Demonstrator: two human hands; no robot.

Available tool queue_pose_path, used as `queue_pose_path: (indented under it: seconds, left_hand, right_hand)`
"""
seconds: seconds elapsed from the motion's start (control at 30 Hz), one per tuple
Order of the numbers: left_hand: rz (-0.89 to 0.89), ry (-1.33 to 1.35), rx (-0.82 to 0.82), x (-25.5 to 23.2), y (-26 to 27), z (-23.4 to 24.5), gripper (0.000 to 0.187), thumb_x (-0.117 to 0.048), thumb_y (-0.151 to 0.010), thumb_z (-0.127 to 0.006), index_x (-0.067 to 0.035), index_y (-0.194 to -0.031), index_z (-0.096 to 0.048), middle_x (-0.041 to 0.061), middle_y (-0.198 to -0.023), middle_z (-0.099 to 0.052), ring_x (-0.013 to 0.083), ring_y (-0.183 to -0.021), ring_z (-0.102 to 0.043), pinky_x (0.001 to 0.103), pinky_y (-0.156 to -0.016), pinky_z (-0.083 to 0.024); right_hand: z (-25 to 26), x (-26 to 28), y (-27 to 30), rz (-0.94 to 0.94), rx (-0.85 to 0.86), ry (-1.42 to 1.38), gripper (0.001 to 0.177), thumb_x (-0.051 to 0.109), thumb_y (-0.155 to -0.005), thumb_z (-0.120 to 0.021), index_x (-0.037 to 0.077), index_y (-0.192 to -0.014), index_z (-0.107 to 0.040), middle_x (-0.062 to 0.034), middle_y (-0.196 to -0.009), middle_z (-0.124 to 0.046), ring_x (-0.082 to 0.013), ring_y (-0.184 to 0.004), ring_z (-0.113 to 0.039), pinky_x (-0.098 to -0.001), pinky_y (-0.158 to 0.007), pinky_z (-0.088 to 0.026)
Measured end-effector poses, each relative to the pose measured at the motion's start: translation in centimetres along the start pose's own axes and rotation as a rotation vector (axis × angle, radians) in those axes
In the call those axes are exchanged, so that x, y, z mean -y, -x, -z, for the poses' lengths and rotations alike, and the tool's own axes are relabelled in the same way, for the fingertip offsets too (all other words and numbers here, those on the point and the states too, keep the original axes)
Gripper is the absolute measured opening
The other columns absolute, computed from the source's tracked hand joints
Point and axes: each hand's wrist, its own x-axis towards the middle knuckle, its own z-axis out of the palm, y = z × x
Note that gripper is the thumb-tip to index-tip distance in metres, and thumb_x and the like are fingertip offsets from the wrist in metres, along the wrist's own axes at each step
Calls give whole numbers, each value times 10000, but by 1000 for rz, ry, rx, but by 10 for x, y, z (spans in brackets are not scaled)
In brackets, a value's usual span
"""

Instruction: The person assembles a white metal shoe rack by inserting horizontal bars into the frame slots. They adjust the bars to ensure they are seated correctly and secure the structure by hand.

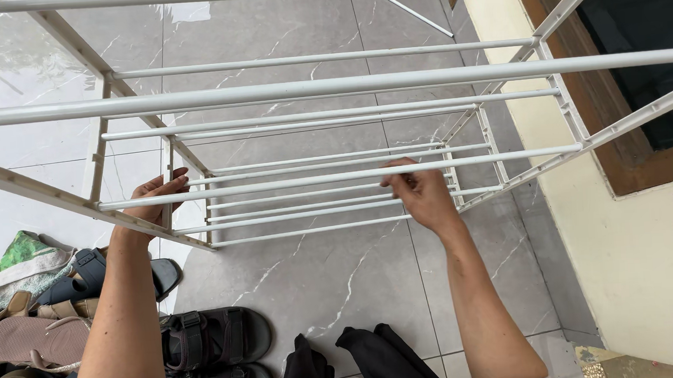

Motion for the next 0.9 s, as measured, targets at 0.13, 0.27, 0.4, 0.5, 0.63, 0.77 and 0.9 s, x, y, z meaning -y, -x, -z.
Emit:
queue_pose_path:
  seconds: [0.13,0.27,0.4,0.5,0.63,0.77,0.9]
  left_hand:
    - [-9,-26,23,2,0,-1,334,-182,-924,-745,-78,-1241,-718,26,-1025,-738,98,-926,-701,199,-817,-578]
    - [17,-126,-9,-4,6,-5,342,-199,-946,-715,-86,-1269,-694,57,-1119,-740,111,-972,-700,209,-840,-580]
    - [20,-162,14,-15,17,-18,408,-209,-953,-673,-77,-1337,-638,71,-1238,-722,138,-1059,-692,251,-939,-577]
    - [51,-206,1,-26,31,-28,460,-230,-951,-631,-99,-1389,-590,49,-1297,-700,157,-1137,-660,301,-1008,-541]
    - [66,-238,-41,-34,45,-40,476,-223,-967,-581,-130,-1426,-492,13,-1355,-676,165,-1240,-624,322,-1084,-487]
    - [109,-262,-41,-39,47,-42,455,-225,-982,-545,-170,-1433,-543,1,-1378,-658,176,-1284,-593,347,-1098,-474]
    - [62,-251,18,-38,44,-37,427,-187,-957,-528,-154,-1381,-571,-79,-1408,-628,164,-1281,-610,350,-1087,-517]
  right_hand:
    - [109,-62,61,-355,-99,-106,107,85,-924,-669,26,-988,-731,-21,-778,-693,-71,-661,-580,-244,-563,-437]
    - [182,-115,89,-585,-443,-106,146,2,-915,-554,14,-985,-682,-65,-824,-667,-133,-652,-545,-285,-552,-403]
    - [214,-166,42,-508,-713,-215,241,223,-1049,-544,7,-1141,-599,-119,-962,-623,-184,-705,-588,-321,-594,-473]
    - [213,-193,-21,-449,-435,-313,544,506,-1085,-430,17,-1295,-541,-187,-1092,-666,-233,-777,-646,-362,-680,-572]
    - [195,-190,-63,-479,-178,-374,657,593,-1080,-366,19,-1367,-506,-196,-1104,-665,-241,-896,-676,-385,-762,-588]
    - [178,-167,-76,-581,-9,-371,645,570,-1043,-343,37,-1317,-582,-180,-1034,-707,-216,-919,-712,-383,-746,-590]
    - [175,-169,-78,-543,5,-380,609,554,-1102,-365,6,-1219,-604,-179,-955,-657,-244,-825,-655,-405,-718,-571]
